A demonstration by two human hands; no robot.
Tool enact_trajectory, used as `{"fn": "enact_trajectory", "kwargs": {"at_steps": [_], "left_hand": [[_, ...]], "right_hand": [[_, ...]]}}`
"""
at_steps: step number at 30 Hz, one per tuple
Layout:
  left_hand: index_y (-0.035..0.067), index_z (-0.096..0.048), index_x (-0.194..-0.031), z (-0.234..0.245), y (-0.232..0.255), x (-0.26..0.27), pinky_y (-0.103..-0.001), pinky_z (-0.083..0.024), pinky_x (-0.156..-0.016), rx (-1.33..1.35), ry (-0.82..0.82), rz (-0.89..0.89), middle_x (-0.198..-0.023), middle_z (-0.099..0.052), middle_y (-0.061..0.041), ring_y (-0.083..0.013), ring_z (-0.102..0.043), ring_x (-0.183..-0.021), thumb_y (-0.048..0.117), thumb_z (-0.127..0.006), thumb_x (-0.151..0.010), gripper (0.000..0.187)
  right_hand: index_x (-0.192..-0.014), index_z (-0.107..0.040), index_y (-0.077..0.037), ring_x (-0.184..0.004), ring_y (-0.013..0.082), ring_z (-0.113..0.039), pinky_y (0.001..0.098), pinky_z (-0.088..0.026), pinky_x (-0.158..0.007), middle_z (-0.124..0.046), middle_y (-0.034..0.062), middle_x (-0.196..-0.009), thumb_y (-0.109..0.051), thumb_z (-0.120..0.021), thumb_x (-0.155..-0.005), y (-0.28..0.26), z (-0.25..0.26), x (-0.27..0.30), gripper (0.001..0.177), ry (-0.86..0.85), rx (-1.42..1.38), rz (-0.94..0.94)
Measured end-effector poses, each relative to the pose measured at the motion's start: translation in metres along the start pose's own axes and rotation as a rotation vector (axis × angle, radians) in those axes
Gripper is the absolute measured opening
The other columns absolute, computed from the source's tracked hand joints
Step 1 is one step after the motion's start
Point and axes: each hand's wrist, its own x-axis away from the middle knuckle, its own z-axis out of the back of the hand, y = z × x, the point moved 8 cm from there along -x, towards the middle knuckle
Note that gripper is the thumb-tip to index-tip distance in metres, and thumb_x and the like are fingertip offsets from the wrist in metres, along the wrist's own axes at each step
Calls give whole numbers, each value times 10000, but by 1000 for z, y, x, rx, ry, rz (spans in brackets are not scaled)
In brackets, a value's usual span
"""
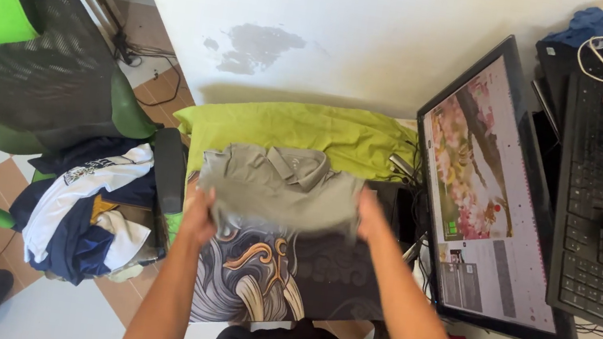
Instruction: Folding a polo shirt and a t-shirt on a desk.
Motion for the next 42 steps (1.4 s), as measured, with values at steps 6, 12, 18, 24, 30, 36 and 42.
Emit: {"fn": "enact_trajectory", "kwargs": {"at_steps": [6,12,18,24,30,36,42], "left_hand": [[201,-323,-1581,-248,167,135,-486,-499,-1051,-81,-449,-415,-1420,-578,-42,-253,-574,-1290,154,-613,-995,655],[77,-420,-1531,-204,143,141,-386,-487,-1088,-305,-387,-421,-1448,-581,-79,-210,-582,-1303,138,-673,-950,636],[-54,-607,-1290,32,13,49,-392,-542,-887,-492,209,-25,-1148,-715,-157,-258,-678,-1007,139,-757,-899,461],[-51,-738,-1131,116,-23,77,-381,-483,-807,-953,407,144,-1052,-737,-170,-271,-666,-929,165,-850,-798,412],[-75,-700,-1172,132,-28,128,-386,-561,-832,-834,299,271,-1072,-766,-171,-284,-723,-958,150,-853,-769,487],[-21,-680,-1277,129,-32,119,-404,-487,-798,-699,297,284,-1151,-745,-185,-248,-627,-925,219,-781,-856,496],[-101,-713,-1206,1,82,22,-331,-472,-787,-746,180,-488,-1026,-661,-87,-177,-557,-911,247,-802,-992,419]], "right_hand": [[-1428,-492,-46,-1195,236,-649,438,-549,-1035,-653,100,-1315,-145,-511,-1100,-176,-29,44,343,-306,94,763],[-1387,-565,-60,-1133,213,-666,397,-563,-960,-666,101,-1308,-129,-530,-1029,-135,15,39,366,-137,156,570],[-1238,-684,-11,-917,205,-683,364,-561,-822,-734,107,-1068,-123,-767,-888,17,132,-45,377,135,505,309],[-1186,-706,13,-887,199,-738,355,-594,-814,-779,120,-1057,-107,-786,-832,124,159,-13,382,121,651,31],[-1200,-719,19,-842,201,-717,362,-578,-769,-776,148,-1017,-204,-728,-908,177,221,16,368,239,675,66],[-1003,-717,-35,-563,200,-530,405,-416,-482,-611,79,-723,-353,-678,-968,172,235,1,322,412,788,93],[-859,-572,-16,-680,130,-422,357,-400,-566,-484,26,-744,-271,-650,-1056,-47,110,-26,332,397,674,715]]}}
